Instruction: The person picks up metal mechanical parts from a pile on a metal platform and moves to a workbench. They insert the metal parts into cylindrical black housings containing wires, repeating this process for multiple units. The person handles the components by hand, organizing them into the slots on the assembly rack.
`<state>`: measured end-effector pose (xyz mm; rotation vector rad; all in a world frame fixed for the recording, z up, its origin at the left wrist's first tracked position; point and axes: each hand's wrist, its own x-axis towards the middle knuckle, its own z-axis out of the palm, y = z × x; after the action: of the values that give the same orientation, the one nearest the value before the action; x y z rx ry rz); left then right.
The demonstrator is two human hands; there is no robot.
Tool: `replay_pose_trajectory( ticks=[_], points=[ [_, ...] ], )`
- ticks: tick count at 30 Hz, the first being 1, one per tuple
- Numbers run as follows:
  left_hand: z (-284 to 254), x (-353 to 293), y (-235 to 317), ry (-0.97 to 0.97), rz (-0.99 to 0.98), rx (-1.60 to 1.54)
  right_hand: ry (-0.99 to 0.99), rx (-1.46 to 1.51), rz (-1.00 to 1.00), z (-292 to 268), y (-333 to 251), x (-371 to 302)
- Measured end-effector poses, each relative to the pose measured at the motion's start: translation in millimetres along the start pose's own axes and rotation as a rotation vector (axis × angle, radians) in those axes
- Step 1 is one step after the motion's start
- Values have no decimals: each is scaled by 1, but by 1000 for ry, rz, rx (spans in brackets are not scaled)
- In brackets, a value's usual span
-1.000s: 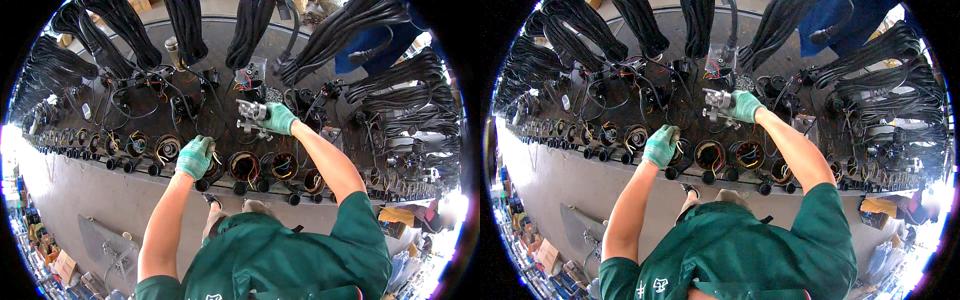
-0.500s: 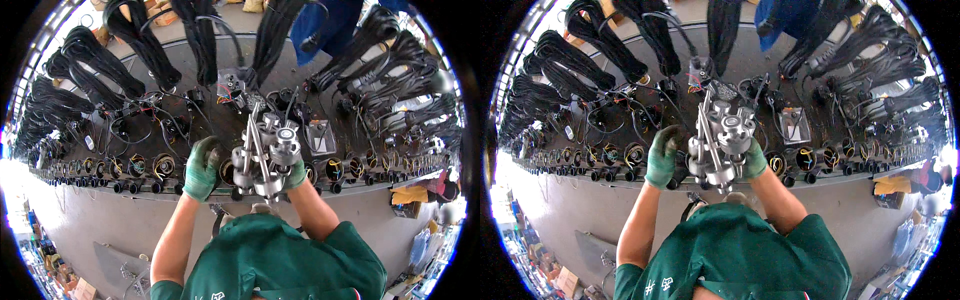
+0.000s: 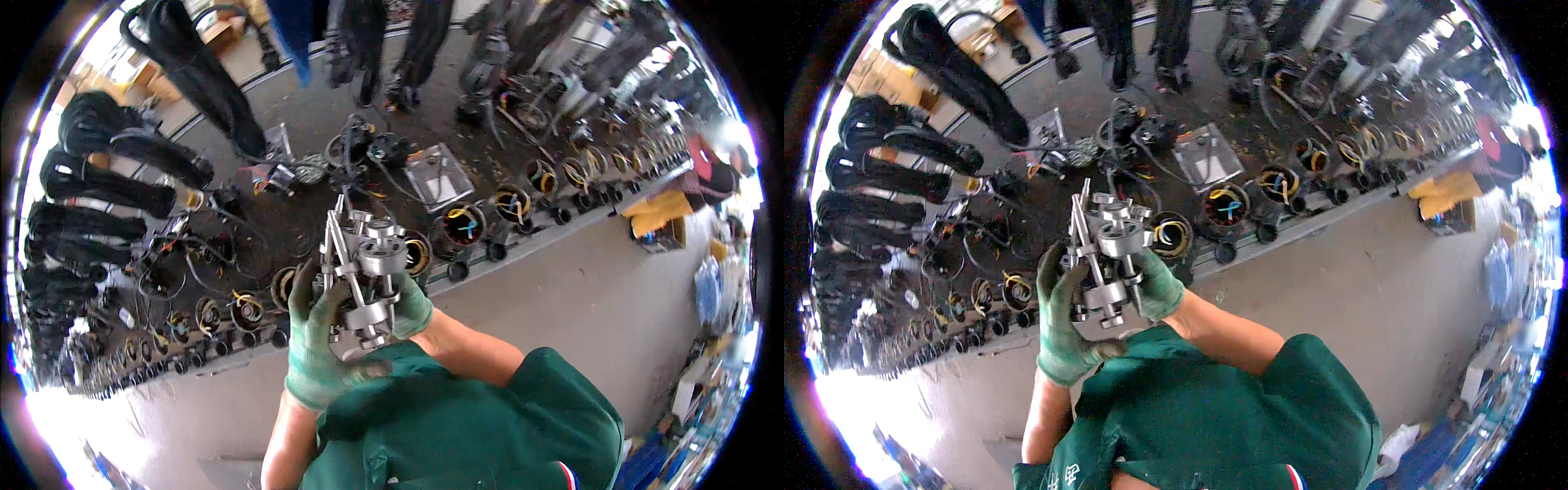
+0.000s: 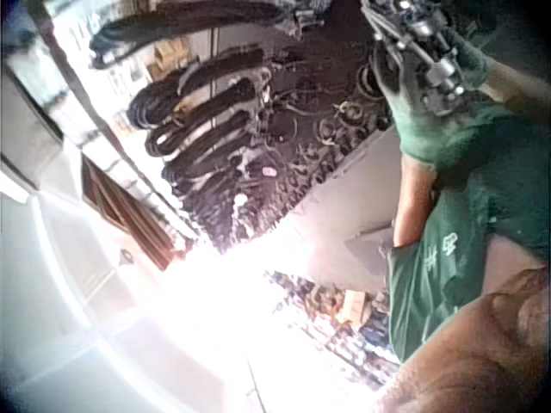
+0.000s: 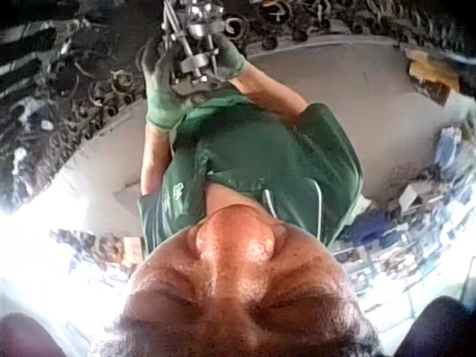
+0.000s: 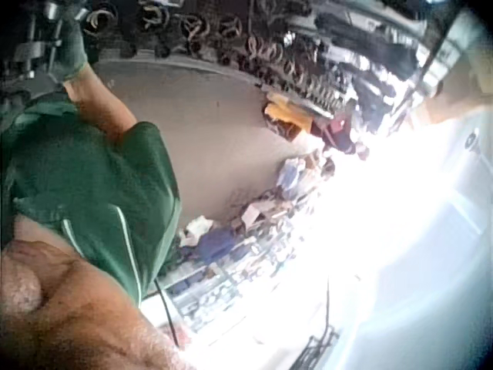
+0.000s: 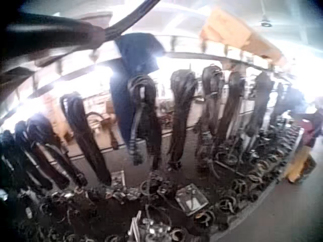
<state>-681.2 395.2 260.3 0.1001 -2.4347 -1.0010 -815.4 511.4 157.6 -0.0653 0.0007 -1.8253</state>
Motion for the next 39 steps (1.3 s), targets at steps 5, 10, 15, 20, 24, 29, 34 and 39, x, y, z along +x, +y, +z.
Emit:
replay_pose_trajectory(
  ticks=[5,10,15,20,24,29,34,39],
  points=[
    [4,8,19,51,188,115,88,-301,-184,9,1,-16],
    [7,3,20,218,415,-31,47,-473,-185,50,11,-60],
    [10,2,41,260,462,187,253,-548,-195,60,8,-98],
    [37,-9,32,183,331,-245,165,-505,-197,66,10,-112],
    [57,-5,54,503,54,-743,134,-463,-137,50,-11,-111],
    [73,40,93,580,-114,-636,26,-490,-30,57,-77,-102],
    [88,103,104,622,-551,-1369,-53,-352,-37,79,-140,-102],
    [104,156,101,659,-164,-1567,-61,-294,-73,83,-223,-117]
  ],
)
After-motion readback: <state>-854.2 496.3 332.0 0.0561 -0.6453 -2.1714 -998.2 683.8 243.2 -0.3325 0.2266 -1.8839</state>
